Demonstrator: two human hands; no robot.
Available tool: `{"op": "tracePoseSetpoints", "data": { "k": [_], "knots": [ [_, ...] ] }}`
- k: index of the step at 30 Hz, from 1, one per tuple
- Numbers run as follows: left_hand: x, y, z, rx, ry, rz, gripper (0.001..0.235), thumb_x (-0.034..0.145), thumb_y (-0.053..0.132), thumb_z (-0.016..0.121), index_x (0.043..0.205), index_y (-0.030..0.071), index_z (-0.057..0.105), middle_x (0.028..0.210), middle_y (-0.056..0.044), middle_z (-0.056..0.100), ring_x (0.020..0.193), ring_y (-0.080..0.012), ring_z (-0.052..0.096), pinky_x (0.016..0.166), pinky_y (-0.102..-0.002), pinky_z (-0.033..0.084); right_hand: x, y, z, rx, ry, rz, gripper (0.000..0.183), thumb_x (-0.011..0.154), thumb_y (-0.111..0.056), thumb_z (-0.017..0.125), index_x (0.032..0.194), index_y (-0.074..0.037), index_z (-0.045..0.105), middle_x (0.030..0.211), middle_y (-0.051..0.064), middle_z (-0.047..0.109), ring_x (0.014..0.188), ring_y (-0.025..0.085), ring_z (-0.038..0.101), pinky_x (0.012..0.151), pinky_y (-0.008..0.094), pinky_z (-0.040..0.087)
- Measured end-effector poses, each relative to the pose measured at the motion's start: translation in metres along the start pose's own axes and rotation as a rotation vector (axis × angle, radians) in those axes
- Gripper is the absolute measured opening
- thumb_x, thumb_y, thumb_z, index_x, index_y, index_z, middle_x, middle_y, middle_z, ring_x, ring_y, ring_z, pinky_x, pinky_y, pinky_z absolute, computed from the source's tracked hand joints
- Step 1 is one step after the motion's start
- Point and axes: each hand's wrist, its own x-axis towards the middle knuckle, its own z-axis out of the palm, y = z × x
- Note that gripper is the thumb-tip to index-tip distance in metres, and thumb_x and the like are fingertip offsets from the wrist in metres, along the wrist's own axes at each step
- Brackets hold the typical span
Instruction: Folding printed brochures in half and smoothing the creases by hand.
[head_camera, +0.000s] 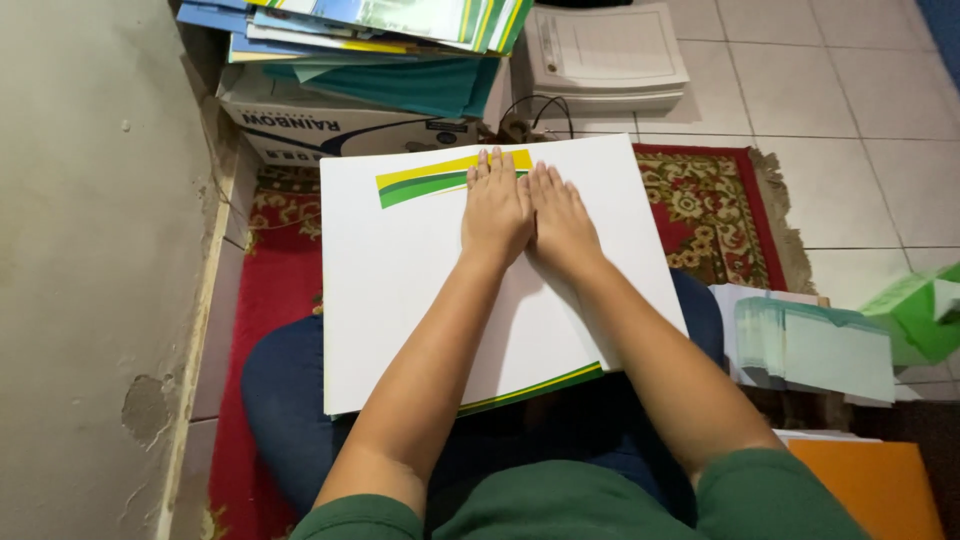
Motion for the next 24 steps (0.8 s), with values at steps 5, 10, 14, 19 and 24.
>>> {"op": "tracePoseSetpoints", "data": {
  "k": [5,10,14,19,24],
  "knots": [
    [-0.004,0.019,-0.041,0.176,-0.257,0.125,0.056,0.102,0.033,0.036,0.150,0.007,0.048,0.160,-0.017,0.040,0.153,-0.0365,0.027,0.124,-0.058,0.011,-0.084,-0.014,-0.016,-0.016,0.052,-0.028,0.062,0.103,-0.026,0.032,0.159,0.001,0.026,0.168,0.020,0.022,0.155,0.033,0.020,0.124,0.047,0.012],
    [0.007,0.030,-0.044,0.302,-0.556,0.101,0.063,0.104,0.037,0.023,0.161,0.009,0.027,0.170,-0.011,0.022,0.158,-0.0311,0.013,0.124,-0.062,0.000,-0.145,-0.025,-0.022,-0.032,-0.057,-0.011,0.066,0.106,-0.037,0.026,0.159,0.001,0.022,0.167,0.022,0.019,0.155,0.034,0.018,0.124,0.047,0.011],
    [0.027,0.032,-0.036,0.359,-0.590,0.049,0.065,0.105,0.036,0.022,0.161,0.003,0.022,0.170,-0.015,0.017,0.158,-0.0325,0.011,0.125,-0.061,0.000,-0.159,-0.029,-0.028,0.007,-0.136,0.021,0.068,0.106,-0.040,0.021,0.160,0.001,0.017,0.168,0.022,0.014,0.156,0.033,0.012,0.124,0.046,0.006],
    [0.054,0.029,-0.022,0.383,-0.562,0.008,0.065,0.106,0.036,0.020,0.161,0.002,0.022,0.170,-0.016,0.018,0.158,-0.0315,0.008,0.126,-0.056,-0.002,-0.157,-0.026,-0.026,-0.017,-0.115,0.000,0.068,0.106,-0.039,0.025,0.159,0.003,0.018,0.167,0.025,0.015,0.155,0.036,0.013,0.123,0.048,0.005],
    [0.050,0.029,-0.024,0.385,-0.542,-0.010,0.066,0.107,0.039,0.018,0.163,0.005,0.016,0.171,-0.015,0.011,0.159,-0.0323,0.003,0.126,-0.055,-0.007,-0.154,-0.027,-0.026,0.000,-0.131,-0.001,0.069,0.106,-0.040,0.025,0.160,0.002,0.017,0.168,0.024,0.013,0.156,0.034,0.011,0.124,0.049,0.003]
  ]
}}
